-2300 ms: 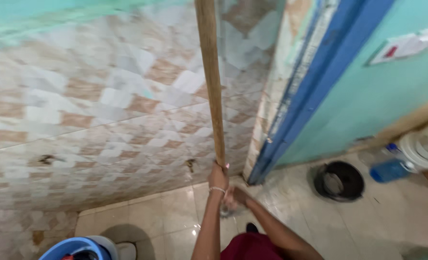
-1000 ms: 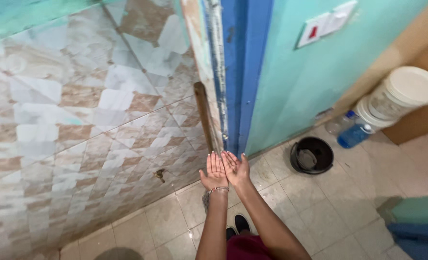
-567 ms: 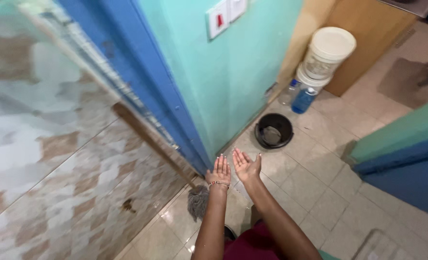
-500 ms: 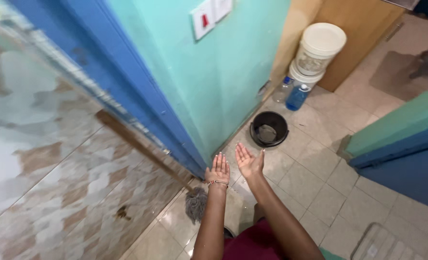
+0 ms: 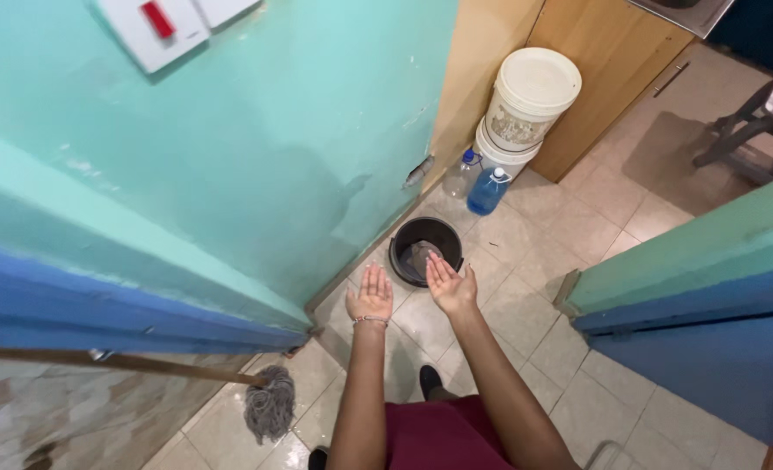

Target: The person cleans the floor by first rinsing a mop in a bucket, wringing it out by hand, and then scrubbing the floor tiles with the mop.

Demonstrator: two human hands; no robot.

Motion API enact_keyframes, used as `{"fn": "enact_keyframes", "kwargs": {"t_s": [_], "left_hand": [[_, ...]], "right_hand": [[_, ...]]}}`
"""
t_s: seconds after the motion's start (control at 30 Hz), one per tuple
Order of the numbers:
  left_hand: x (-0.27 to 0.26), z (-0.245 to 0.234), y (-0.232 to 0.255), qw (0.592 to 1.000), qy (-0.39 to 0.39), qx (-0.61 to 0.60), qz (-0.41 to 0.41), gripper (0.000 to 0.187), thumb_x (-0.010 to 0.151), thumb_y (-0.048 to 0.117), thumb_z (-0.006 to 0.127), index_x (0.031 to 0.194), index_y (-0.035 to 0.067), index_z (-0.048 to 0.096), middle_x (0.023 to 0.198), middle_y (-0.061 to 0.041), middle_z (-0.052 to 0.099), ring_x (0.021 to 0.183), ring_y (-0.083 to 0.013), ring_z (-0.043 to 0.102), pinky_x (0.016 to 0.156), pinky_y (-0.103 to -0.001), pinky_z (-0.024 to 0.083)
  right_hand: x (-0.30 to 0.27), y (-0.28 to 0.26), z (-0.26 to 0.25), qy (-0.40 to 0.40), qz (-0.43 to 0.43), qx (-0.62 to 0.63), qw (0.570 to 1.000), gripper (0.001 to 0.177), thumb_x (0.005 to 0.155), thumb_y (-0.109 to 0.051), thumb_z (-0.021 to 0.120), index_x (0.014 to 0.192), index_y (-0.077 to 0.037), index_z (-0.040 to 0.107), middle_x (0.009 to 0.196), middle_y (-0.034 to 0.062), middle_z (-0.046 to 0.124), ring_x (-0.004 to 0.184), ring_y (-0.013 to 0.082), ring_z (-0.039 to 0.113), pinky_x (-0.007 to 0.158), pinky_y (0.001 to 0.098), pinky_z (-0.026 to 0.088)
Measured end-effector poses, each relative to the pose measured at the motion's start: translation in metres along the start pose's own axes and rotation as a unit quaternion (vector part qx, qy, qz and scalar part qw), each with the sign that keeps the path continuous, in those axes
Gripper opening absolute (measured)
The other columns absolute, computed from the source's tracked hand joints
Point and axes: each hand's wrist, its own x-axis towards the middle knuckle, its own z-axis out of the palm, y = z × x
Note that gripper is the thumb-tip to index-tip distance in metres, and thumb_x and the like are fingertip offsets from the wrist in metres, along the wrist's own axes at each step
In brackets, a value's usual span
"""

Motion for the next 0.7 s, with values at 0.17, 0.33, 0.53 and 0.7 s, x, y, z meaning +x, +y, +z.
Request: {"fn": "enact_keyframes", "kwargs": {"t_s": [0.17,0.33,0.53,0.7], "left_hand": [[0.011,0.037,-0.070,1.000,-0.007,0.002,-0.014,0.078,0.102,0.062,0.015,0.148,0.011,0.053,0.154,-0.004,0.056,0.143,-0.0204,0.049,0.106,-0.037,0.042],[0.034,0.062,-0.094,0.999,-0.022,0.029,-0.017,0.078,0.103,0.062,0.017,0.148,0.010,0.053,0.154,-0.004,0.055,0.144,-0.0204,0.048,0.108,-0.036,0.041],[0.100,0.080,-0.105,0.999,-0.049,-0.019,-0.001,0.071,0.103,0.061,0.025,0.150,0.014,0.050,0.157,-0.001,0.052,0.145,-0.0178,0.045,0.107,-0.038,0.043],[0.160,0.063,-0.095,0.996,-0.001,-0.058,0.062,0.069,0.104,0.059,0.030,0.150,0.013,0.050,0.161,-0.005,0.047,0.147,-0.0198,0.044,0.106,-0.038,0.045]], "right_hand": [[0.007,-0.066,0.009,-0.042,0.013,-0.060,0.997,0.074,0.106,-0.058,0.021,0.141,0.003,0.045,0.148,0.0211,0.056,0.132,0.0331,0.055,0.108,0.0434,0.046],[0.032,-0.097,0.031,-0.060,0.030,-0.084,0.994,0.073,0.107,-0.058,0.021,0.139,0.002,0.048,0.151,0.0191,0.054,0.134,0.0310,0.054,0.110,0.0430,0.043],[0.104,-0.131,0.041,-0.049,0.062,-0.097,0.992,0.066,0.107,-0.054,0.028,0.137,0.001,0.048,0.150,0.0189,0.054,0.131,0.0319,0.053,0.109,0.0441,0.044],[0.195,-0.151,0.015,0.019,0.078,-0.113,0.990,0.065,0.106,-0.051,0.035,0.139,0.004,0.048,0.147,0.0198,0.057,0.129,0.0317,0.057,0.110,0.0436,0.046]]}}
